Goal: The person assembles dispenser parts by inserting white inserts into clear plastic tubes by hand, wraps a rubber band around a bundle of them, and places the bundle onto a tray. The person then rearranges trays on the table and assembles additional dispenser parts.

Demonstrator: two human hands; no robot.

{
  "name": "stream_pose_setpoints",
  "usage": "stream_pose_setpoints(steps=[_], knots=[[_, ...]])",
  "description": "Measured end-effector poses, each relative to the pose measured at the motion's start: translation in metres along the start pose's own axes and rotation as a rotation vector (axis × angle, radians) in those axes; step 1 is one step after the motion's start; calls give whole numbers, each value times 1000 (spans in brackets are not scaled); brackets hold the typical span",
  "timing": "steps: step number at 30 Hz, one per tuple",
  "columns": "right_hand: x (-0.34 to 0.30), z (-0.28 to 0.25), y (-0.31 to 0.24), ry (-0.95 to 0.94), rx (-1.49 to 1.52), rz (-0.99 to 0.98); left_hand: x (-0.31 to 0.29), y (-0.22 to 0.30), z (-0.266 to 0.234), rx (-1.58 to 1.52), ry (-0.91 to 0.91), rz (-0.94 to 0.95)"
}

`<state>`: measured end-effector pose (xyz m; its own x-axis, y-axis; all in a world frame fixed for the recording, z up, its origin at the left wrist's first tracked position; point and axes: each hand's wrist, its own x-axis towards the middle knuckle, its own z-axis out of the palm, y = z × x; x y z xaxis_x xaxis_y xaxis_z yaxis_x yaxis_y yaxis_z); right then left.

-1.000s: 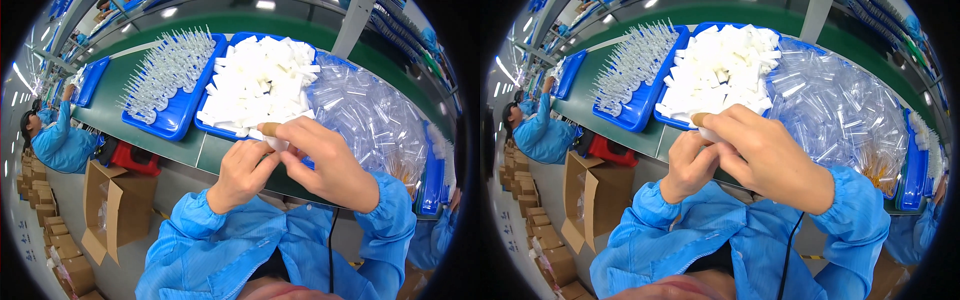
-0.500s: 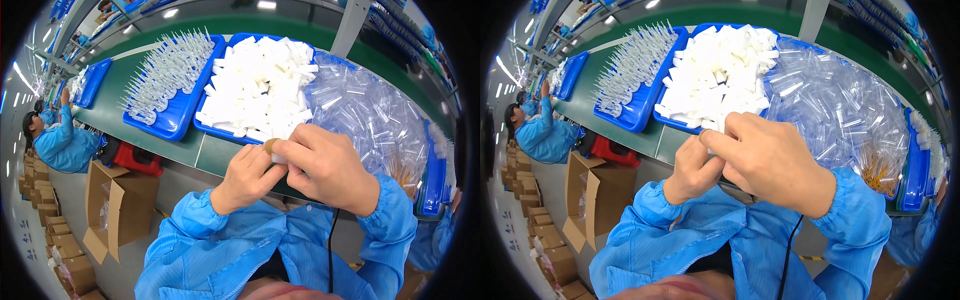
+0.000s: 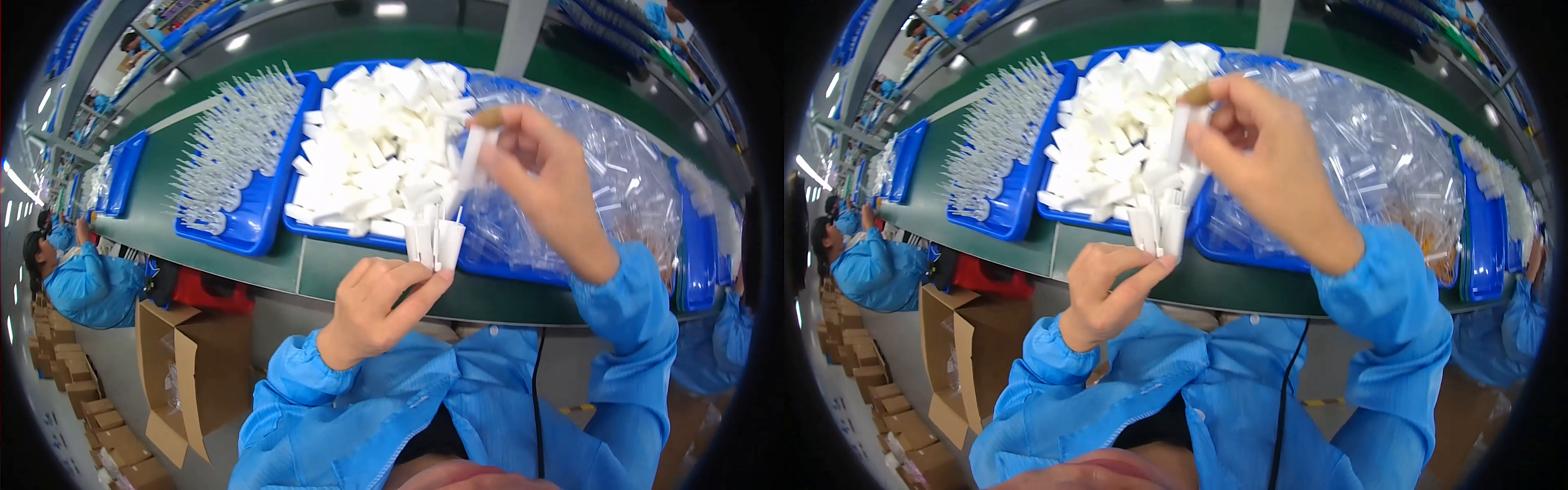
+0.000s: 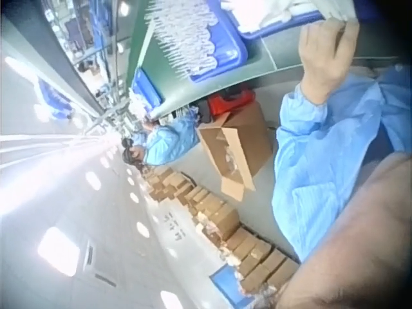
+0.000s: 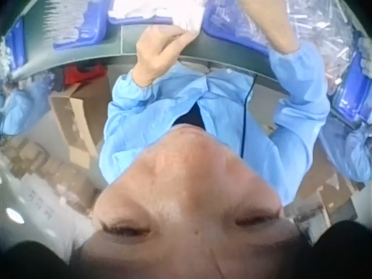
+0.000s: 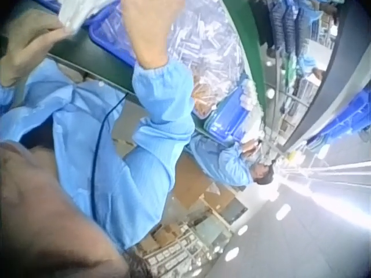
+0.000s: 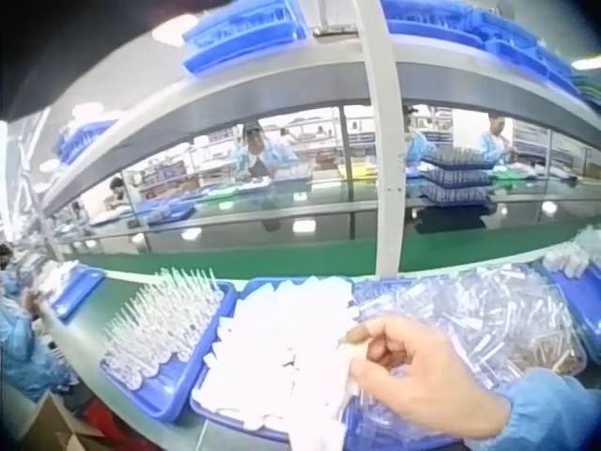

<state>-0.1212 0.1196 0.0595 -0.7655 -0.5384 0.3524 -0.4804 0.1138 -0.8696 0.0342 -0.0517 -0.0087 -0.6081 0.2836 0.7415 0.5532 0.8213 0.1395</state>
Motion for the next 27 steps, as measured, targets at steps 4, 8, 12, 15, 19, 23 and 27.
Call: stream_pose_setpoints(steps=[4,8,12,15,19,23,27], knots=[[-1,3,16,39,117,80,1,1,2,-31,4,22],[-13,3,14,-102,-14,85,5,2,5,-43,-45,32],[-21,7,5,-149,-106,37,4,3,3,-41,-51,28],[-23,6,5,-142,35,26,2,2,4,-78,-28,-45],[-24,2,6,-185,51,5,0,-1,4,-119,-19,-104],[-23,-5,5,-343,-283,-266,-1,-3,3,-120,-20,-92],[-22,0,10,-341,-171,-335,0,-6,4,-100,-9,-51]])
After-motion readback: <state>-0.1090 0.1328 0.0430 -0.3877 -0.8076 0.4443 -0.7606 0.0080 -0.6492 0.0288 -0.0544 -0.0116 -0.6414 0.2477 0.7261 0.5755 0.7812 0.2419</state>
